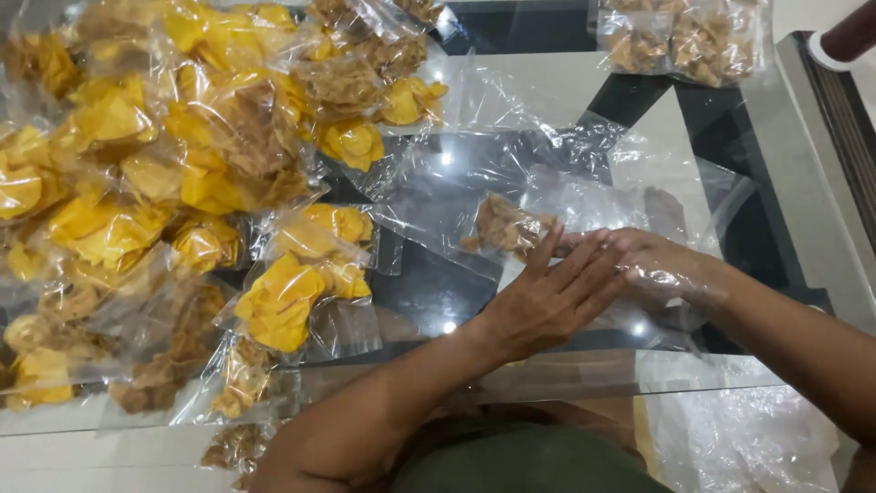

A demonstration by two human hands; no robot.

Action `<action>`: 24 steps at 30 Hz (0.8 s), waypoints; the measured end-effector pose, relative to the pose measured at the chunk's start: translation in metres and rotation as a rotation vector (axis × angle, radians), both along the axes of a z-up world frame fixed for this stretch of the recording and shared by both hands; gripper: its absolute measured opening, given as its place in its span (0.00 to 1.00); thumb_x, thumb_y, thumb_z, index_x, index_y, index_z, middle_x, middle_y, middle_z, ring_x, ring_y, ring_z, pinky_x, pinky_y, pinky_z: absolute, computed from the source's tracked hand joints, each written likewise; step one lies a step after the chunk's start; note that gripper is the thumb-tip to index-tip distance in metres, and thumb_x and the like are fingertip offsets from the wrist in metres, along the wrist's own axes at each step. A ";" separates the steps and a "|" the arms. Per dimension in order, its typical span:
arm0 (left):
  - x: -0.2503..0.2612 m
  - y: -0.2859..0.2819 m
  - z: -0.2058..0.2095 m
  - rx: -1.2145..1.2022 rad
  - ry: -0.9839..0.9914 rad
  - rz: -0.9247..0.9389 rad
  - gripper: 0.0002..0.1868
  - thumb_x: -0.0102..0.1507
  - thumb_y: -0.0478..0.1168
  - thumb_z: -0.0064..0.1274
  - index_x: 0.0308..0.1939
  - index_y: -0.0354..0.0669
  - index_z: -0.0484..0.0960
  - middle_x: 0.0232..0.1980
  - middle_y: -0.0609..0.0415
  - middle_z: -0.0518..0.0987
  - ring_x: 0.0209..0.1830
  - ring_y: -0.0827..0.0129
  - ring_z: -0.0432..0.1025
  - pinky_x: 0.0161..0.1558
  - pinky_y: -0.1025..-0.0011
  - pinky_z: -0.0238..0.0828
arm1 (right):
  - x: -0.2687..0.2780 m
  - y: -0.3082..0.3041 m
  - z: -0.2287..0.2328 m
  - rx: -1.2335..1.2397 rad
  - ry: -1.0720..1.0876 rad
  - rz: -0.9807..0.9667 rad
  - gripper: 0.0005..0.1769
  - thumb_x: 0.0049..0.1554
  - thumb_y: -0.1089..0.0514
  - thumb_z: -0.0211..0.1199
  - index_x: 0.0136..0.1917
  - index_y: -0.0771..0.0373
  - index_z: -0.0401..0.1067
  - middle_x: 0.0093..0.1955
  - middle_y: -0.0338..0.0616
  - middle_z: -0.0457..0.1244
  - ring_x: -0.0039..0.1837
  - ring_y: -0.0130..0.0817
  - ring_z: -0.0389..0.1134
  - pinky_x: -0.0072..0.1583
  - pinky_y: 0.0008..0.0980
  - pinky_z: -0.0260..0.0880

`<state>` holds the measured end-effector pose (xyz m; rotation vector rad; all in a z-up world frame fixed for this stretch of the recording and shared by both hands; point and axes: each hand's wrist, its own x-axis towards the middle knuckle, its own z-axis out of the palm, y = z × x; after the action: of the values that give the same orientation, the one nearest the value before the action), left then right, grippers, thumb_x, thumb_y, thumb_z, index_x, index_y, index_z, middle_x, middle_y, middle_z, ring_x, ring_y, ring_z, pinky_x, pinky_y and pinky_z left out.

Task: Packing dried food snacks into small plastic bags on a glass table.

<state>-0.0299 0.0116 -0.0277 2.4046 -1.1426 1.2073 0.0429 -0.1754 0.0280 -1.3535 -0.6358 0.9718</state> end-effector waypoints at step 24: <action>-0.020 0.018 0.034 -0.007 0.163 -0.245 0.37 0.64 0.59 0.59 0.70 0.47 0.68 0.73 0.38 0.67 0.76 0.47 0.64 0.71 0.38 0.67 | 0.019 0.065 -0.015 0.042 -0.023 0.085 0.23 0.65 0.63 0.51 0.71 0.75 0.65 0.70 0.66 0.63 0.71 0.55 0.64 0.68 0.56 0.65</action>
<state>-0.0495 0.0292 0.0067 2.2303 -1.3301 0.9195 0.0614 -0.1101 0.0127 -1.3111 -0.7324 1.0073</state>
